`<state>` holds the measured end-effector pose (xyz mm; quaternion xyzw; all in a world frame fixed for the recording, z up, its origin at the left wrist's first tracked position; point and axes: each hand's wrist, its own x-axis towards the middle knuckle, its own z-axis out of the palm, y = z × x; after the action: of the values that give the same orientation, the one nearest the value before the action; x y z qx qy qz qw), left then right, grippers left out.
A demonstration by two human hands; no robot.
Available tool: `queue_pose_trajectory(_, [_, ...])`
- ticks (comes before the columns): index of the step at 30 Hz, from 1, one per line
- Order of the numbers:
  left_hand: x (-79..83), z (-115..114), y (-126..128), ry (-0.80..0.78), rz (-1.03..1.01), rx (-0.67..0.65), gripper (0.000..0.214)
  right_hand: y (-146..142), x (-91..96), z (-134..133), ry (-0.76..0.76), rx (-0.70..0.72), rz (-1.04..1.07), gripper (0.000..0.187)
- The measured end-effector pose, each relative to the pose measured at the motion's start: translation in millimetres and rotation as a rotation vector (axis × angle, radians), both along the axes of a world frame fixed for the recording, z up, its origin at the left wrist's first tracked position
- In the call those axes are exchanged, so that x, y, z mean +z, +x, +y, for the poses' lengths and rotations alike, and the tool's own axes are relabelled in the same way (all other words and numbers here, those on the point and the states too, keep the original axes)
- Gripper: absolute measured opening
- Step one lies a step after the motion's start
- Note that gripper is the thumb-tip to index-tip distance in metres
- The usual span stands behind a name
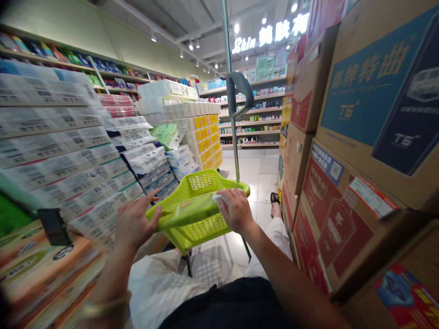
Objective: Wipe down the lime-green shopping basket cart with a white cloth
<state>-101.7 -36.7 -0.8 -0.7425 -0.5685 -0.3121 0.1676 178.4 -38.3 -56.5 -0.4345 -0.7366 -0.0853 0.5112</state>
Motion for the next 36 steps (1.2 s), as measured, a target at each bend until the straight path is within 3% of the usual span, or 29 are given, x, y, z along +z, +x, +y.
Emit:
queue_pose_trajectory(3, [6.5,0,17,0.074,-0.058,0.034,0.055,-7,-9.2,-8,0.125,0.058,0.043,0.019])
queue_pose_trajectory(6, [13.4,3,50,0.010,-0.050,-0.155,0.046,-14,-17.4,-14,0.207,0.104,0.048,0.023])
queue_pose_trajectory(9, [16.9,5,85,-0.058,0.068,-0.226,0.040,-13,-24.0,-15,0.246,0.119,0.036,0.027])
queue_pose_trajectory(15, [11.8,0,118,-0.291,0.243,-0.107,0.038,8,-33.0,3,0.235,0.045,0.342,0.021])
queue_pose_trajectory(21, [9.3,3,120,-0.255,0.312,-0.084,0.040,14,-32.5,26,-0.089,0.161,1.038,0.031])
queue_pose_trajectory(25, [9.9,3,113,-0.228,0.338,-0.117,0.039,16,-33.1,36,-0.237,0.238,1.384,0.037])
queue_pose_trajectory(29, [8.8,1,99,-0.229,0.335,-0.159,0.037,15,-37.8,37,-0.369,0.315,1.533,0.035])
queue_pose_trajectory(36, [7.8,-4,69,-0.222,0.310,-0.238,0.037,0,-38.2,25,-0.484,0.382,1.591,0.035])
